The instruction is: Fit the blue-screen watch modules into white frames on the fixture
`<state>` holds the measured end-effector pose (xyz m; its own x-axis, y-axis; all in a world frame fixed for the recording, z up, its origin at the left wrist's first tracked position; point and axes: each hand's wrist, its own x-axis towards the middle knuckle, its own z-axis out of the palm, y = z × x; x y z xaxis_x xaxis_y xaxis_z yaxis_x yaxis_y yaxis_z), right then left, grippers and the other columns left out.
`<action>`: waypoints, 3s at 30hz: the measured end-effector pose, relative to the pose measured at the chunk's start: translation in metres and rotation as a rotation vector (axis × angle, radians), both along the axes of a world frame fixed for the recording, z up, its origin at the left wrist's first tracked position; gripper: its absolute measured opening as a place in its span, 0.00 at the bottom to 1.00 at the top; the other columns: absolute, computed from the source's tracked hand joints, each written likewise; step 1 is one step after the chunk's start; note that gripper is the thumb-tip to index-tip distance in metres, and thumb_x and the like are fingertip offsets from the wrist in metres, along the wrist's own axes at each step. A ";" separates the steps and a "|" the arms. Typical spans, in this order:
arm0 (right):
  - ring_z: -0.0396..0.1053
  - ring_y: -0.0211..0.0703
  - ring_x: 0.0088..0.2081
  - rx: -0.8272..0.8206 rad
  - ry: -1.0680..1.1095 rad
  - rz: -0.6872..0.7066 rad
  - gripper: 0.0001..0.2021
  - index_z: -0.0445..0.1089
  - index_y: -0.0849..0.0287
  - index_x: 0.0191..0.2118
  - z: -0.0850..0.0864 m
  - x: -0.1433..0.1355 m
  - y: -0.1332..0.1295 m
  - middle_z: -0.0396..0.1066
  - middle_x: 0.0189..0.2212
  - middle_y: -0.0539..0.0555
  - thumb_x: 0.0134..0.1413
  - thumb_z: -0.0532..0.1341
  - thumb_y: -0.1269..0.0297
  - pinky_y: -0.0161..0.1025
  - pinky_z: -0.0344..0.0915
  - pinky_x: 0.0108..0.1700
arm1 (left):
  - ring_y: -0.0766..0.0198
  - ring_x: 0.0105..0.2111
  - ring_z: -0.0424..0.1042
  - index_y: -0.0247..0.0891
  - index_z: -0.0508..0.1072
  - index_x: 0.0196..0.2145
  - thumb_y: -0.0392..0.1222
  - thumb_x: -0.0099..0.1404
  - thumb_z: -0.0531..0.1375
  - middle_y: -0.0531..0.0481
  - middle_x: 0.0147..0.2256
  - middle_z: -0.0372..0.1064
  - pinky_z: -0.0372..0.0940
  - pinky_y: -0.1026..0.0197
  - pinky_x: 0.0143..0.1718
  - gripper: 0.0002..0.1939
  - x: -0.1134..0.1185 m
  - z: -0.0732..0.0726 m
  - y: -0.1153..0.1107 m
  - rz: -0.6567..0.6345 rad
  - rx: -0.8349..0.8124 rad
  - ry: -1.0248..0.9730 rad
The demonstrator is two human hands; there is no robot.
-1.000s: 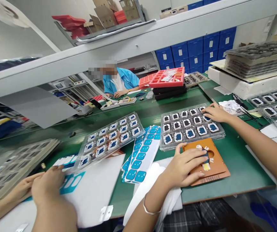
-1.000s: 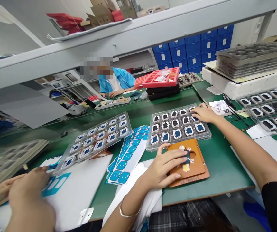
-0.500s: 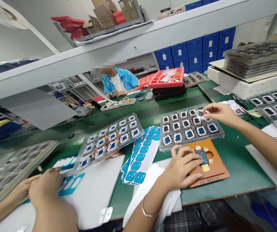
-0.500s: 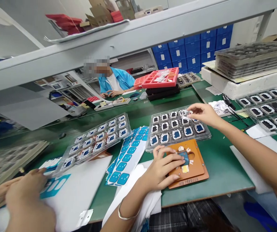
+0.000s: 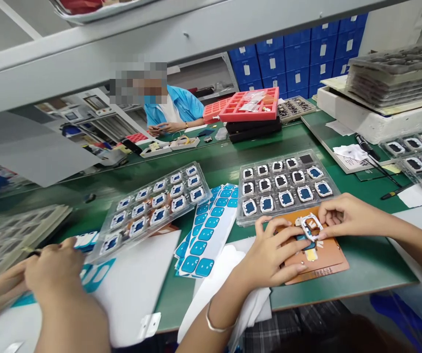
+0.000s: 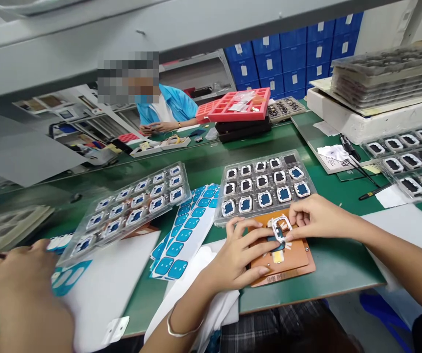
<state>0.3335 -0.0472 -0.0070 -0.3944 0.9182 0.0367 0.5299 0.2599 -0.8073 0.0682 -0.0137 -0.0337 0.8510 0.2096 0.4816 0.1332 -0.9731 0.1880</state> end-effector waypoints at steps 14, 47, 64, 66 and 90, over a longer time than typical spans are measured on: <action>0.70 0.51 0.45 0.546 -0.226 0.120 0.13 0.76 0.57 0.44 0.002 0.003 -0.009 0.75 0.45 0.56 0.57 0.67 0.55 0.48 0.66 0.49 | 0.54 0.48 0.63 0.41 0.74 0.46 0.51 0.70 0.56 0.49 0.47 0.75 0.48 0.50 0.49 0.14 0.001 0.002 -0.005 0.052 -0.068 -0.062; 0.65 0.49 0.42 0.583 -0.223 0.144 0.11 0.77 0.60 0.42 -0.009 -0.020 -0.017 0.76 0.44 0.56 0.61 0.63 0.58 0.45 0.68 0.43 | 0.45 0.55 0.58 0.45 0.74 0.47 0.56 0.57 0.68 0.46 0.54 0.68 0.52 0.41 0.53 0.23 0.004 0.000 -0.006 0.342 -0.417 0.009; 0.71 0.45 0.50 0.149 0.494 0.100 0.29 0.61 0.54 0.54 -0.022 -0.020 -0.008 0.68 0.49 0.56 0.49 0.72 0.61 0.40 0.68 0.50 | 0.42 0.63 0.43 0.61 0.37 0.69 0.69 0.61 0.57 0.44 0.65 0.42 0.43 0.33 0.63 0.47 0.000 -0.009 -0.004 0.096 -0.439 -0.018; 0.72 0.45 0.48 0.016 0.618 0.076 0.28 0.62 0.55 0.53 -0.023 -0.017 -0.006 0.70 0.48 0.56 0.48 0.72 0.59 0.40 0.68 0.49 | 0.43 0.63 0.43 0.61 0.37 0.69 0.68 0.64 0.54 0.45 0.65 0.42 0.42 0.35 0.63 0.43 0.000 -0.010 -0.003 0.112 -0.426 -0.036; 0.71 0.48 0.36 0.132 0.404 -0.345 0.28 0.66 0.60 0.53 -0.030 0.019 0.030 0.74 0.41 0.59 0.49 0.63 0.50 0.41 0.65 0.33 | 0.50 0.52 0.61 0.43 0.75 0.50 0.52 0.70 0.55 0.48 0.50 0.74 0.46 0.46 0.53 0.17 0.001 -0.004 -0.002 0.048 -0.121 -0.017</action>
<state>0.3525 -0.0174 -0.0368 -0.0013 0.9691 0.2465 0.2564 0.2386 -0.9366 0.0690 -0.0152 -0.0381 0.8308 0.3070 0.4642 0.1746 -0.9358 0.3063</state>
